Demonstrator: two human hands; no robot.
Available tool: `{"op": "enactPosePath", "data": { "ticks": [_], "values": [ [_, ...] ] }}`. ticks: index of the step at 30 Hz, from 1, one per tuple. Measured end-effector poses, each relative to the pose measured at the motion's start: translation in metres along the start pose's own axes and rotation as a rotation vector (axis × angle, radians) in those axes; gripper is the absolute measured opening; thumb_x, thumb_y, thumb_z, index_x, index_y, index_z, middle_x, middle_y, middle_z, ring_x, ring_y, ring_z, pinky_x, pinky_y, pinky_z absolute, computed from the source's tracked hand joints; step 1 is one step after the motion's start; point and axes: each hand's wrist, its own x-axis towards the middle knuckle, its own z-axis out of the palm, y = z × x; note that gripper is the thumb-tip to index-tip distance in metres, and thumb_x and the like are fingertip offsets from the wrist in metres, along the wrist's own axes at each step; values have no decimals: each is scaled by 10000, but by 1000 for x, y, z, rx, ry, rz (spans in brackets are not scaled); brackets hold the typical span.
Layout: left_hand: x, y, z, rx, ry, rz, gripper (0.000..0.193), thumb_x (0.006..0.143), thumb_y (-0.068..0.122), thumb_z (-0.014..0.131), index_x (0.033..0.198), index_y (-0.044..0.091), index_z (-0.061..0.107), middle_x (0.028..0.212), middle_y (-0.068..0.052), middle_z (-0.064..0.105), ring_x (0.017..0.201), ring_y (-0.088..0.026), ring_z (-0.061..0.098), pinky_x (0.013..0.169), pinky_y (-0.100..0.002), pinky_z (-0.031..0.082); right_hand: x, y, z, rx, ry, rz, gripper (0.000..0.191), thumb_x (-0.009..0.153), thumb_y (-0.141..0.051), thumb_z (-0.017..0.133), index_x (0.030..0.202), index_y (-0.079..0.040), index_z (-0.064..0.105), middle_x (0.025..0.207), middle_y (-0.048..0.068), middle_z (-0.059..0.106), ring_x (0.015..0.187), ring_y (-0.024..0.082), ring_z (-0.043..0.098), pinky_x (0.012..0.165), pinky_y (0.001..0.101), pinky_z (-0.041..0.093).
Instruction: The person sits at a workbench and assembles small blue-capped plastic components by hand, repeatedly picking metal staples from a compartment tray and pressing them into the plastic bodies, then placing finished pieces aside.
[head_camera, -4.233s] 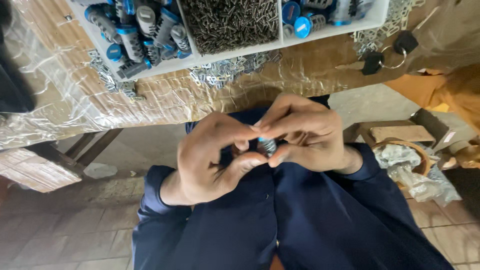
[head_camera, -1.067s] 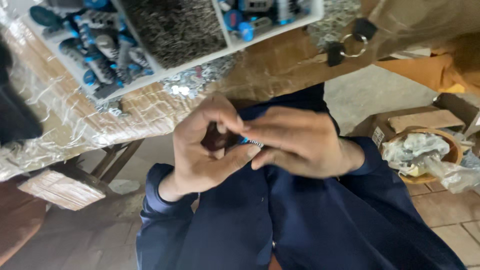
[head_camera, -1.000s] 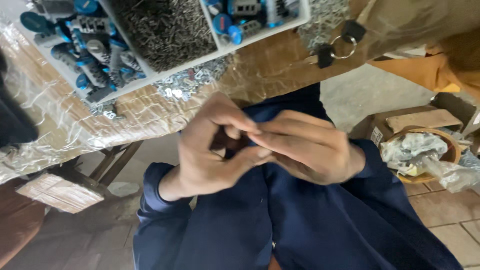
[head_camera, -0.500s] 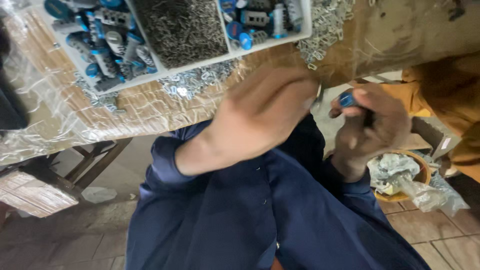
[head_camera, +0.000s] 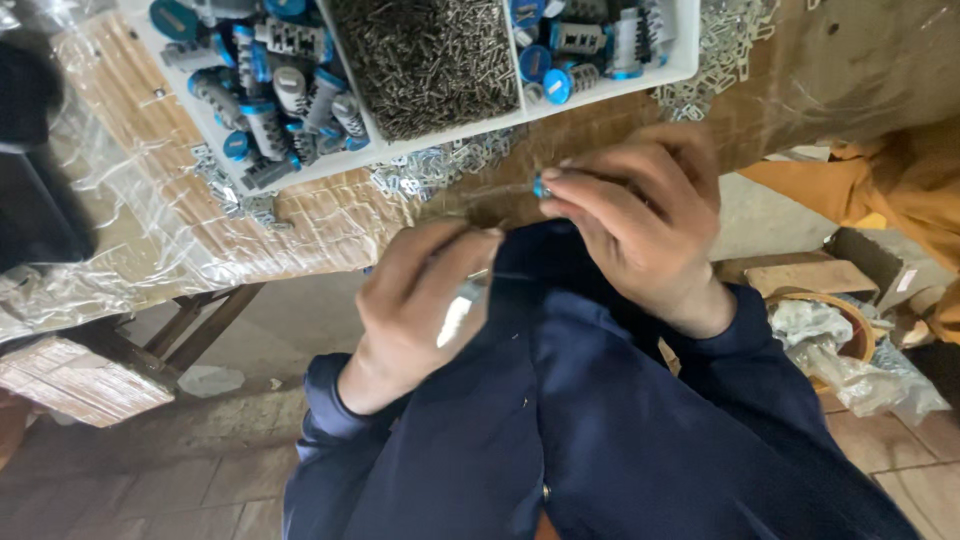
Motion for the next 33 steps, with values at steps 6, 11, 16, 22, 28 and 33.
{"op": "enactPosePath", "data": {
  "ticks": [6, 11, 16, 22, 28, 33],
  "values": [
    [24, 8, 5, 79, -38, 48, 301, 838, -33, 838, 1108, 42, 730, 1089, -103, 710, 938, -296, 703, 819, -381, 587, -2, -1, -7, -56, 2, 56, 271, 874, -115, 943, 1078, -167, 772, 1082, -25, 705, 1000, 234, 563, 835, 386, 481],
    [35, 19, 18, -3, -26, -67, 248, 922, -55, 816, 1124, 58, 725, 1105, -88, 701, 961, -241, 722, 780, -333, 591, -6, 9, -11, -12, 42, 74, 283, 900, -64, 952, 1082, -161, 758, 1079, -17, 679, 1005, 269, 563, 836, 379, 487],
    [39, 19, 35, -90, 7, -53, 237, 952, -34, 829, 1135, 82, 735, 1101, -99, 694, 995, -221, 738, 790, -300, 617, -9, 17, -8, -12, 51, 23, 294, 899, -74, 972, 1103, -163, 779, 968, -49, 623, 947, 232, 567, 760, 353, 462],
    [46, 13, 49, 35, 49, 51, 255, 891, 20, 903, 1093, 71, 755, 1049, -57, 738, 965, -242, 727, 844, -333, 628, -11, 23, -12, 51, 22, 34, 311, 912, -43, 955, 1144, -175, 796, 952, -71, 623, 961, 215, 556, 731, 314, 456],
    [53, 14, 49, 167, -7, 191, 228, 890, -59, 852, 1084, 13, 755, 1027, -83, 728, 882, -245, 705, 789, -355, 615, -7, 29, -18, 125, -21, 21, 355, 845, -55, 952, 1154, -134, 797, 980, -62, 671, 930, 206, 575, 771, 324, 489],
    [62, 18, 54, 275, 16, 270, 210, 881, -42, 837, 1068, 2, 753, 978, -78, 701, 851, -258, 691, 739, -342, 601, -6, 32, -19, 152, -24, 3, 349, 823, -59, 942, 1134, -98, 789, 969, -34, 678, 893, 210, 590, 775, 343, 501]
  ]
}}
